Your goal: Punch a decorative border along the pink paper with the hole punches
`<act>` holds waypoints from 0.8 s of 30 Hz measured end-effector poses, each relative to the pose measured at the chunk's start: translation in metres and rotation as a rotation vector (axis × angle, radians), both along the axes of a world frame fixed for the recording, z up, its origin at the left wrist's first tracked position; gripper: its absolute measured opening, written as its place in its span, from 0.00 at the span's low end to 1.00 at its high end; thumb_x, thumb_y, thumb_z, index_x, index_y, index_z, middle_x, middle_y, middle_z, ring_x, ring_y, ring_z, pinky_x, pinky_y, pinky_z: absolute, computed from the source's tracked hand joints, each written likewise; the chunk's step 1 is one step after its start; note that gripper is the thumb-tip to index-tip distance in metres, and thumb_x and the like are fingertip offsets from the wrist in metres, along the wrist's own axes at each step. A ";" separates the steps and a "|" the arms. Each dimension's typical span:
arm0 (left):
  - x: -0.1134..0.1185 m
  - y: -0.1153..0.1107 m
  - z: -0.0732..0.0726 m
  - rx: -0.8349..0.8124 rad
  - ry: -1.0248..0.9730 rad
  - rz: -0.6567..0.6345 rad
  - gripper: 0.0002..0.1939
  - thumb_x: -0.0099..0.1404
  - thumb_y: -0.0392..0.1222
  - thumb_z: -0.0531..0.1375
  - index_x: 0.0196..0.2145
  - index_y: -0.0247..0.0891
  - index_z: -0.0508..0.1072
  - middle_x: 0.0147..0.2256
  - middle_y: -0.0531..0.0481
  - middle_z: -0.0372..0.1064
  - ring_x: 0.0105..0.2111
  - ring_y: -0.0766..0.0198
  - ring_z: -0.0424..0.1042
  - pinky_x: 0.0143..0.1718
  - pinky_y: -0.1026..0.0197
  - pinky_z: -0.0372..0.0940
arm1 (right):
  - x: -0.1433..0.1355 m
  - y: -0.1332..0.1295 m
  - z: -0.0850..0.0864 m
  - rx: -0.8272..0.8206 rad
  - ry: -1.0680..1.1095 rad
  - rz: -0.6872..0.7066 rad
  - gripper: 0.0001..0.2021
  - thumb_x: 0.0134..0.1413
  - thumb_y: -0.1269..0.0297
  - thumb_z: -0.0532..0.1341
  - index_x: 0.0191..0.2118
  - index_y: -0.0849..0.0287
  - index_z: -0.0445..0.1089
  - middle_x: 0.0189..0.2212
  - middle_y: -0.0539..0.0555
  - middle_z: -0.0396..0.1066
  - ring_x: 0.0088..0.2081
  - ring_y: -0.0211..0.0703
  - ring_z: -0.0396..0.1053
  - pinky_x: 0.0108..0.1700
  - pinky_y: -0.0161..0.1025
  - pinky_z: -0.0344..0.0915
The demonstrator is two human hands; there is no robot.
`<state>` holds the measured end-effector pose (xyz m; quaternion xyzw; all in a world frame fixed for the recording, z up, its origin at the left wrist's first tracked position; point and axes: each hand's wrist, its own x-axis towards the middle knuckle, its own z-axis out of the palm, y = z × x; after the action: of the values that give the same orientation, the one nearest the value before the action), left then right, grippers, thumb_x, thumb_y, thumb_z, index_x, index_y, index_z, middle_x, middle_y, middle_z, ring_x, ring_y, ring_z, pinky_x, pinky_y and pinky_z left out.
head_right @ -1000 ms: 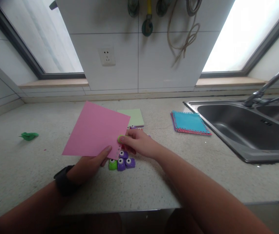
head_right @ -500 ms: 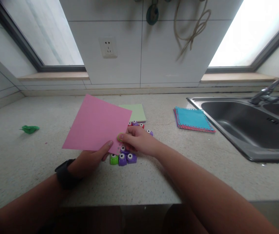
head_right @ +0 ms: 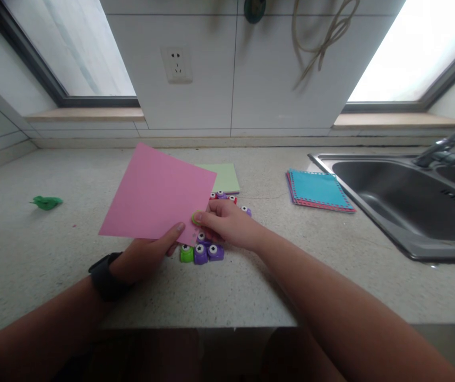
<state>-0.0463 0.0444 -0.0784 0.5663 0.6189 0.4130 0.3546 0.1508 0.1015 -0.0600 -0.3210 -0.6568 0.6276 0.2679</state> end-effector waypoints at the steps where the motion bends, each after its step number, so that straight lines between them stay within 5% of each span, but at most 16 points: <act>1: 0.000 0.000 0.000 -0.015 -0.001 -0.028 0.18 0.59 0.51 0.62 0.17 0.45 0.64 0.16 0.52 0.65 0.32 0.54 0.75 0.45 0.53 0.69 | 0.000 0.000 0.000 -0.001 0.001 0.001 0.16 0.60 0.53 0.62 0.28 0.60 0.64 0.16 0.46 0.65 0.16 0.30 0.57 0.18 0.30 0.52; 24: -0.003 0.000 -0.002 0.013 0.071 -0.120 0.18 0.64 0.53 0.56 0.20 0.45 0.61 0.17 0.56 0.61 0.24 0.60 0.68 0.39 0.55 0.68 | -0.003 0.002 -0.003 -0.012 0.040 -0.027 0.15 0.62 0.58 0.60 0.27 0.60 0.64 0.19 0.48 0.66 0.19 0.31 0.59 0.20 0.31 0.54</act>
<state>-0.0491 0.0446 -0.0803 0.6190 0.5934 0.3745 0.3528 0.1479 0.1039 -0.0634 -0.3188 -0.6432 0.6341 0.2874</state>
